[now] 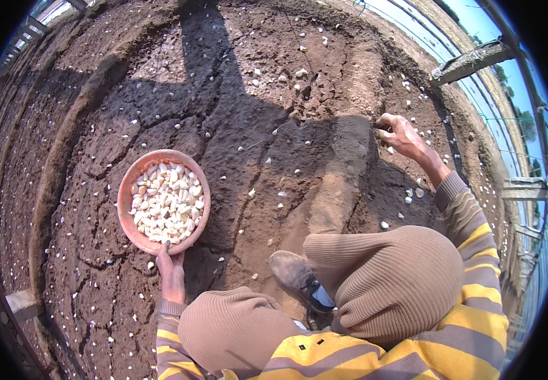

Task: The person places white seeds from a pink bowl into prepared furrows in the soil by hand. The person moves along the row, picking up seeds and setting them at intervals in the tilled ground.

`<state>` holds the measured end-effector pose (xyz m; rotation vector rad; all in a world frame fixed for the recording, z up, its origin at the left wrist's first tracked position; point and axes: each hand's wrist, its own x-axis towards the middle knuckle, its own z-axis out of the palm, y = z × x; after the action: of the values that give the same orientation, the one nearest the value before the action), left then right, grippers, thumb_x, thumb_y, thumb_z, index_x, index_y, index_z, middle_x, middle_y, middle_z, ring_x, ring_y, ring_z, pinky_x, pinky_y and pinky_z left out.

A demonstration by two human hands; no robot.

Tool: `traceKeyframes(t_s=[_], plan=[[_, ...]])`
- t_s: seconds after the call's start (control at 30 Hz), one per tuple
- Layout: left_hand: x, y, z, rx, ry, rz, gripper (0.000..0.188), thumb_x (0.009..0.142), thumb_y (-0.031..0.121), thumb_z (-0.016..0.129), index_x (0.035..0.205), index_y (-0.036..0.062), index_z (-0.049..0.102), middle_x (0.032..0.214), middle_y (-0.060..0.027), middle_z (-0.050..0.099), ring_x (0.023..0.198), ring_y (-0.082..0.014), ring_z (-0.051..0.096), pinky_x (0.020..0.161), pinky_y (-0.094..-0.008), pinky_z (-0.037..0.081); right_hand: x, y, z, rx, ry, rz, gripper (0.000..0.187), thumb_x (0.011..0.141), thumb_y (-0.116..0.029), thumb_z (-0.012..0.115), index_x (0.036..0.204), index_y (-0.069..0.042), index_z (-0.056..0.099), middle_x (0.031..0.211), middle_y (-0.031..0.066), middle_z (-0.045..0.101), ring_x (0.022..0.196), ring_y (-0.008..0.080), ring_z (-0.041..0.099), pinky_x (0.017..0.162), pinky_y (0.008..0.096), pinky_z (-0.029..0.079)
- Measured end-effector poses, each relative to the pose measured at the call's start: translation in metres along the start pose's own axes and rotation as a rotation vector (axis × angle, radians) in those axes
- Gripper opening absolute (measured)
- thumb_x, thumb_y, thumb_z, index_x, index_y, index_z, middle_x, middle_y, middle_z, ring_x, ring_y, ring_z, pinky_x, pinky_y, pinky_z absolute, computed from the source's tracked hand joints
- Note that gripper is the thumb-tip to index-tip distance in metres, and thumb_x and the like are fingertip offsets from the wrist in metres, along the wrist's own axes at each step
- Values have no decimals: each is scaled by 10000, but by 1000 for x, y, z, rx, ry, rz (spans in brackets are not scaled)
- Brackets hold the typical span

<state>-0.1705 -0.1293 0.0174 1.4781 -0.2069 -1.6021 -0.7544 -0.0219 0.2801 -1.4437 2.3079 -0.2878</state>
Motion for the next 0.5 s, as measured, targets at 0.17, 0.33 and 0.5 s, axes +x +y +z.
traceKeyframes(t_s=[0.17,0.33,0.5], plan=[[28,-13,46,-77,-122,-54,409,922,160,554,1276,-39,505,1170,-157,594,984,-260,637,797,-393,571,-1,-55,-47,340,-259,64,195,949,-155,583,1047,11,618,830,31,650,697,91,639,629,261,566],[25,-34,44,-57,-243,-127,483,984,224,527,1400,11,405,1380,-149,485,1228,-300,523,1012,-468,464,20,-54,-35,836,-198,195,165,967,-242,614,942,-79,623,815,-24,631,716,46,624,647,238,559],[-12,-1,40,345,-498,-383,680,981,488,524,1418,-8,363,1325,-242,533,1188,-323,577,984,-454,485,110,60,77,-731,-42,-364,152,813,-100,630,942,-20,635,846,197,651,840,373,646,769,436,536]])
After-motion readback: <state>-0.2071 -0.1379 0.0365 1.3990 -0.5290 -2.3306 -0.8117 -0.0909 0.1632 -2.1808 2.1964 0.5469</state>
